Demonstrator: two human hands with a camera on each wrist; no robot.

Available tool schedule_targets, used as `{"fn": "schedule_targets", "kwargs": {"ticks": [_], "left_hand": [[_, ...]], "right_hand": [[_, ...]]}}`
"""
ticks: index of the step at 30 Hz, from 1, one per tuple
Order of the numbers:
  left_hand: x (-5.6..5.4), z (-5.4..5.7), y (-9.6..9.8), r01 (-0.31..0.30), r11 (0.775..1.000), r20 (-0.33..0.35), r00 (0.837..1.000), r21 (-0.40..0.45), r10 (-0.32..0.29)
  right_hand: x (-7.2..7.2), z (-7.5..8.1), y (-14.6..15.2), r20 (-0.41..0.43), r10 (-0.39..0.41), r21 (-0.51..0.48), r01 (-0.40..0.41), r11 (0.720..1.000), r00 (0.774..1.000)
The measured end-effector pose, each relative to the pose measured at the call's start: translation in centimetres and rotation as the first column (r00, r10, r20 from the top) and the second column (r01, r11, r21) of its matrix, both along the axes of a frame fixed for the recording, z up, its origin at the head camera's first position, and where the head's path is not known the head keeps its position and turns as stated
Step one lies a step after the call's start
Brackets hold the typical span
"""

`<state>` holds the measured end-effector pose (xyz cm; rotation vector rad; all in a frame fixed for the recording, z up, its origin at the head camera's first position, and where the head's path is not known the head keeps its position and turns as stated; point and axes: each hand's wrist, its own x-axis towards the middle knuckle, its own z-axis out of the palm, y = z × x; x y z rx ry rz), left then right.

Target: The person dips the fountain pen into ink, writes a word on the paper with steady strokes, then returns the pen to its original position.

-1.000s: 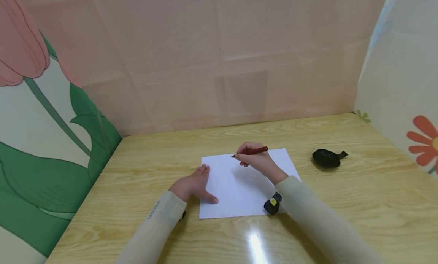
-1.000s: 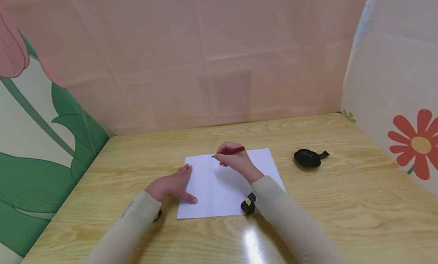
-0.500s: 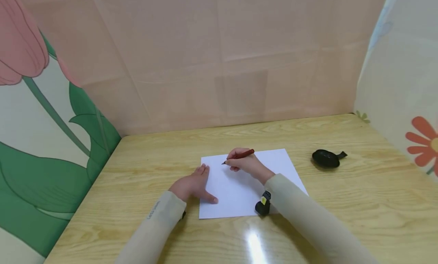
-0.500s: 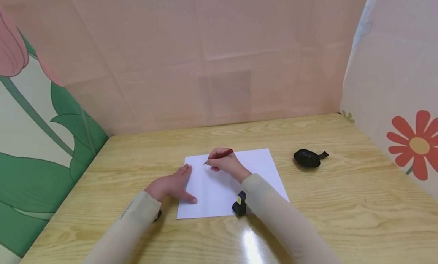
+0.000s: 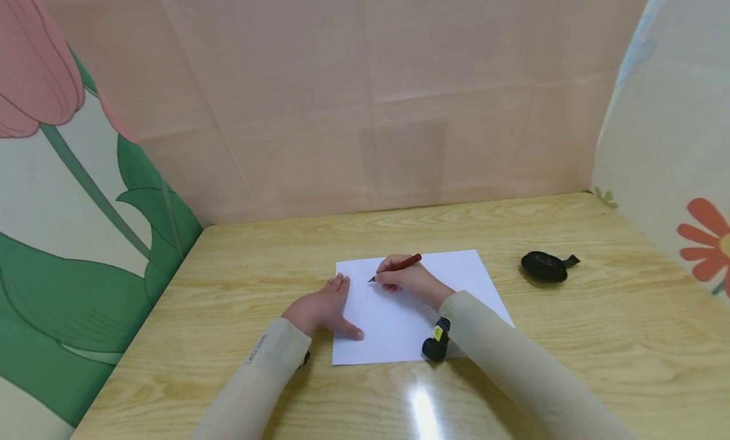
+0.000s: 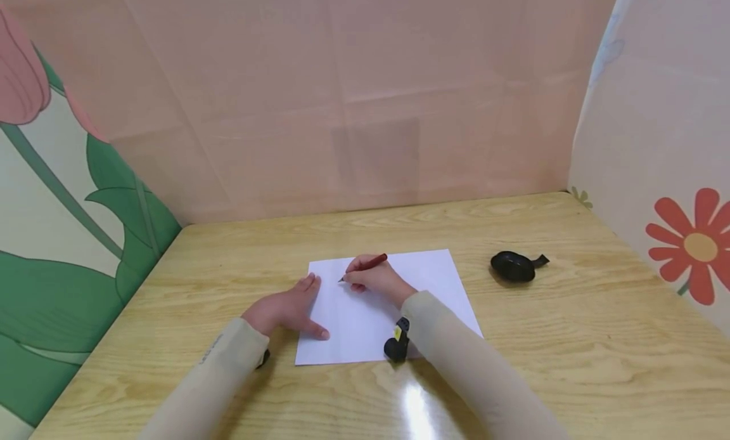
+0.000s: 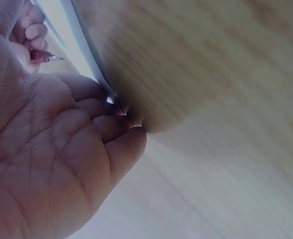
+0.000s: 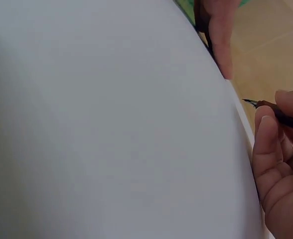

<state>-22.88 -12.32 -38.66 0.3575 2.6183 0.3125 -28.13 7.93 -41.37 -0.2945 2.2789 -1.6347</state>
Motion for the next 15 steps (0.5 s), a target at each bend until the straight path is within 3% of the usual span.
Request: {"fn": "schedule_targets", "kwargs": {"ticks": [15], "left_hand": [[-0.01, 0.20, 0.04, 0.017, 1.000, 0.006, 1.000, -0.013, -0.017]], "right_hand": [[0.03, -0.23, -0.26, -0.023, 0.031, -0.028, -0.032, 0.999, 0.999]]}}
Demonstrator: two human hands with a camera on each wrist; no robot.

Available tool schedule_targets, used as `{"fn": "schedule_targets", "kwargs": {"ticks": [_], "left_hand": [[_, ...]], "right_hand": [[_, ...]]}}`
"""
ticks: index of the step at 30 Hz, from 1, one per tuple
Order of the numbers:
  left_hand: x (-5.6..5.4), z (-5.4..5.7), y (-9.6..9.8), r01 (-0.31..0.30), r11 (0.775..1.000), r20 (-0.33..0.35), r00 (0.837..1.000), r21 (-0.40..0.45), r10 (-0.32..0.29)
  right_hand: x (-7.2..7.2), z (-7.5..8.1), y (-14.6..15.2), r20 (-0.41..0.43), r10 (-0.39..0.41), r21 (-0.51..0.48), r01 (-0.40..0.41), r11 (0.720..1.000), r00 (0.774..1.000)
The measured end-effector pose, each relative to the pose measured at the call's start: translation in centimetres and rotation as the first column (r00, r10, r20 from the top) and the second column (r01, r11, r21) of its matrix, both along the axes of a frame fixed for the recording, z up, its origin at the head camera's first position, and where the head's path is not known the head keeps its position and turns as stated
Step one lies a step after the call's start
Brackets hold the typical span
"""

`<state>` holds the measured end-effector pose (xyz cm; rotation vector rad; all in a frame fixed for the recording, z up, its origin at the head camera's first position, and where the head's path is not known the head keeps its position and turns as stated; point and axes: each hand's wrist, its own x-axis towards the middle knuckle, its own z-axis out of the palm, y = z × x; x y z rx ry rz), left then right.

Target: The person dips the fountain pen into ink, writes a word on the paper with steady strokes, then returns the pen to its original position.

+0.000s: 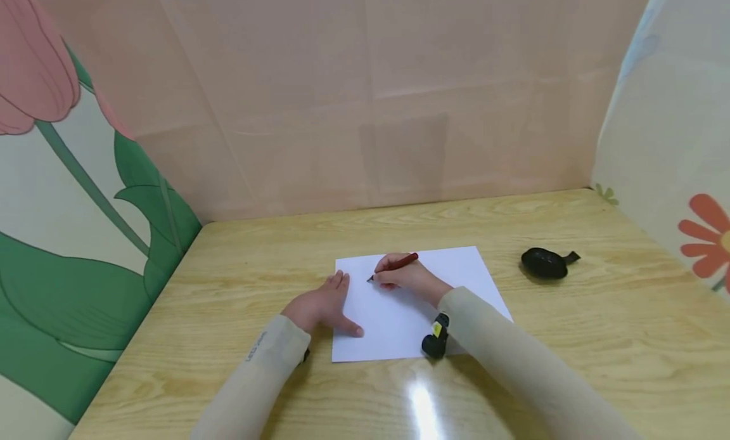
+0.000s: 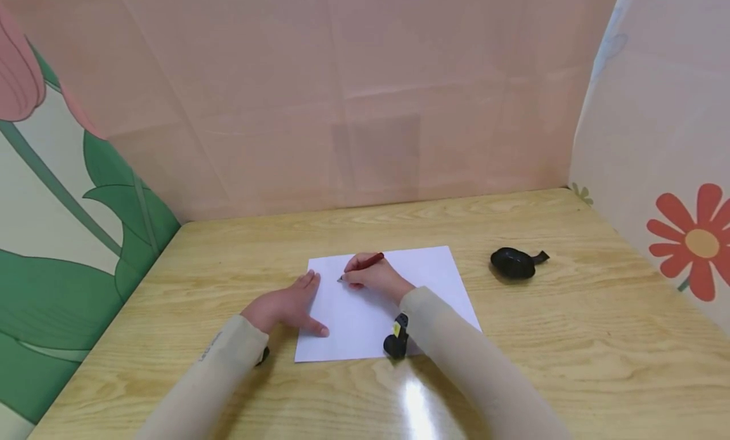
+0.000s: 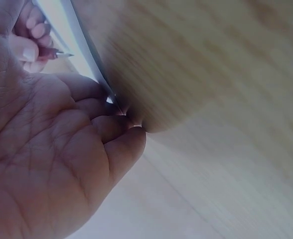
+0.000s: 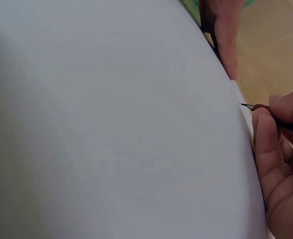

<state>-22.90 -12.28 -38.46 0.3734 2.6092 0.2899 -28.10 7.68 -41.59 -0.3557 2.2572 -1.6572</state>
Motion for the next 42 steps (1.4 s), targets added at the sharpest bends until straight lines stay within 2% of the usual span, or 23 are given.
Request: {"fn": "schedule_targets", "kwargs": {"ticks": [12, 23, 31, 42], "left_hand": [[-0.1, 0.0, 0.0, -0.010, 1.000, 0.014, 1.000, -0.007, 0.010], [0.0, 0.0, 0.1, -0.009, 1.000, 0.004, 1.000, -0.016, 0.009], [0.0, 0.1, 0.1, -0.012, 1.000, 0.003, 1.000, -0.006, 0.012], [0.1, 0.3, 0.1, -0.018, 1.000, 0.005, 1.000, 0.000, 0.018]], "right_hand": [[-0.2, -0.2, 0.1, 0.021, 0.010, 0.016, -0.010, 1.000, 1.000], [0.0, -0.1, 0.2, -0.033, 0.017, 0.021, -0.016, 1.000, 0.999], [-0.2, 0.0, 0.7, 0.017, -0.014, 0.061, 0.013, 0.998, 1.000], [-0.2, -0.2, 2.1, -0.002, -0.003, 0.050, 0.003, 0.999, 1.000]]}}
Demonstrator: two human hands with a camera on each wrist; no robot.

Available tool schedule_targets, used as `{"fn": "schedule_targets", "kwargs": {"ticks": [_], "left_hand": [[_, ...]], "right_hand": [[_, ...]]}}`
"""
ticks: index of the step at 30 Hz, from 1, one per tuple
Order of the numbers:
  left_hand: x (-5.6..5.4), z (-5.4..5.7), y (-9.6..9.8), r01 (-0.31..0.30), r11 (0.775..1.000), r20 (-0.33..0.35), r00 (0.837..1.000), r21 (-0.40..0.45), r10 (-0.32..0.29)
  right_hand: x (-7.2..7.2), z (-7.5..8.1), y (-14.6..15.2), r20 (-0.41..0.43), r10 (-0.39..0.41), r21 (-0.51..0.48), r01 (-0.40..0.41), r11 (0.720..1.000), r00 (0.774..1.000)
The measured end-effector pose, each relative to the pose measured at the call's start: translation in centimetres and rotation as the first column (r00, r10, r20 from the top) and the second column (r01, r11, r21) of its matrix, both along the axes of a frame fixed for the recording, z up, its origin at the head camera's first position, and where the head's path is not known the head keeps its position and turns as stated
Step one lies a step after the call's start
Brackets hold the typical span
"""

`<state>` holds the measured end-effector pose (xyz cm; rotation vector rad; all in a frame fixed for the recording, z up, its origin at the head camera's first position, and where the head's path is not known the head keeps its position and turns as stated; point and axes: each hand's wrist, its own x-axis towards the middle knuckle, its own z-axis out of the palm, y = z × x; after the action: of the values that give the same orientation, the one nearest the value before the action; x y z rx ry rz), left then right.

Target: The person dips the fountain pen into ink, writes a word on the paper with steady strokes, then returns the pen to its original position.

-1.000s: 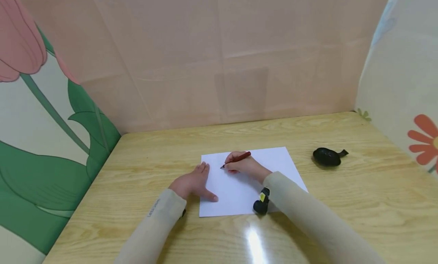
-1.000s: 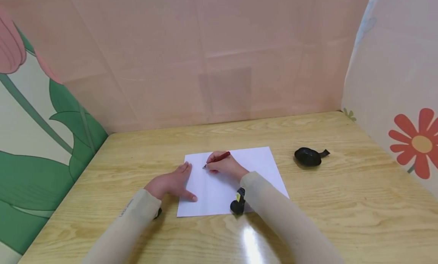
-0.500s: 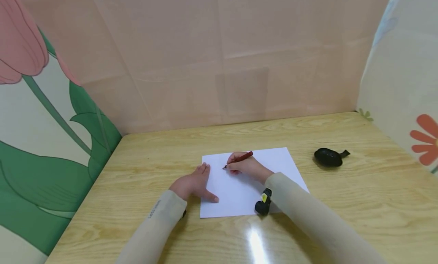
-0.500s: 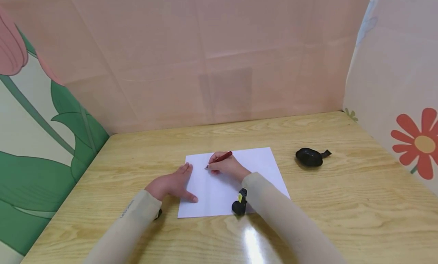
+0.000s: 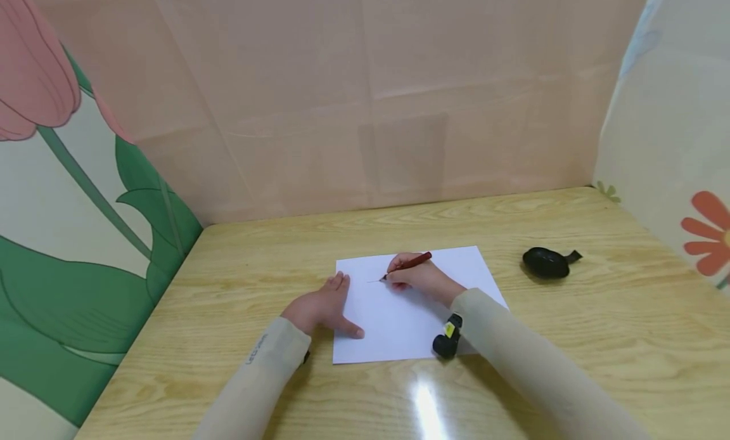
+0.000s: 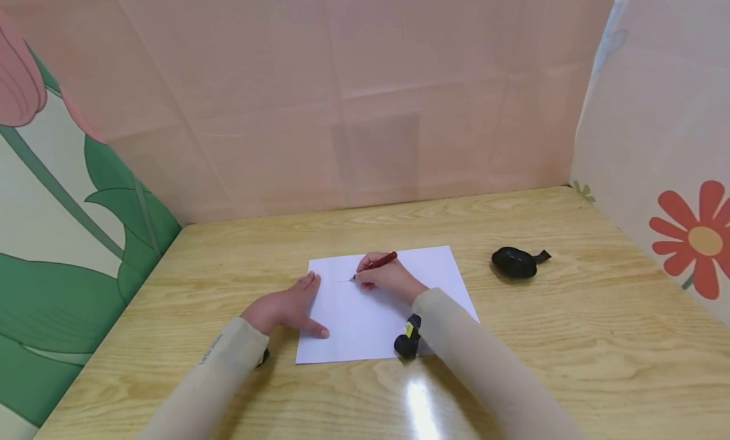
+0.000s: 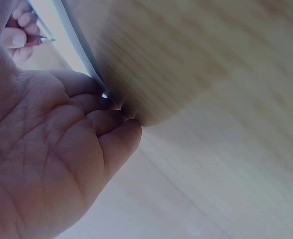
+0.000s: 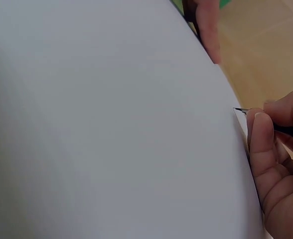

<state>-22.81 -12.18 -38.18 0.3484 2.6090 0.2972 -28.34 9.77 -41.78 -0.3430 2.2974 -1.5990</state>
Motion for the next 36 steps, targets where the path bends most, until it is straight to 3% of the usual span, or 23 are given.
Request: {"fn": "schedule_targets", "kwargs": {"ticks": [15, 27, 36], "left_hand": [[0.0, -0.3, 0.0, -0.003, 1.000, 0.006, 1.000, -0.006, 0.003], [0.2, -0.1, -0.2, 0.029, 0.999, -0.009, 1.000, 0.031, -0.029], [0.2, 0.0, -0.3, 0.043, 0.999, -0.013, 0.999, 0.031, -0.043]], "right_hand": [[0.1, 0.1, 2.0, 0.025, -0.023, -0.055, 0.024, 0.998, 0.999], [0.2, 0.1, 3.5, 0.042, -0.050, -0.009, 0.050, 0.999, 0.998], [0.3, 0.1, 4.7, 0.060, -0.061, -0.050, 0.064, 0.997, 0.996]]}}
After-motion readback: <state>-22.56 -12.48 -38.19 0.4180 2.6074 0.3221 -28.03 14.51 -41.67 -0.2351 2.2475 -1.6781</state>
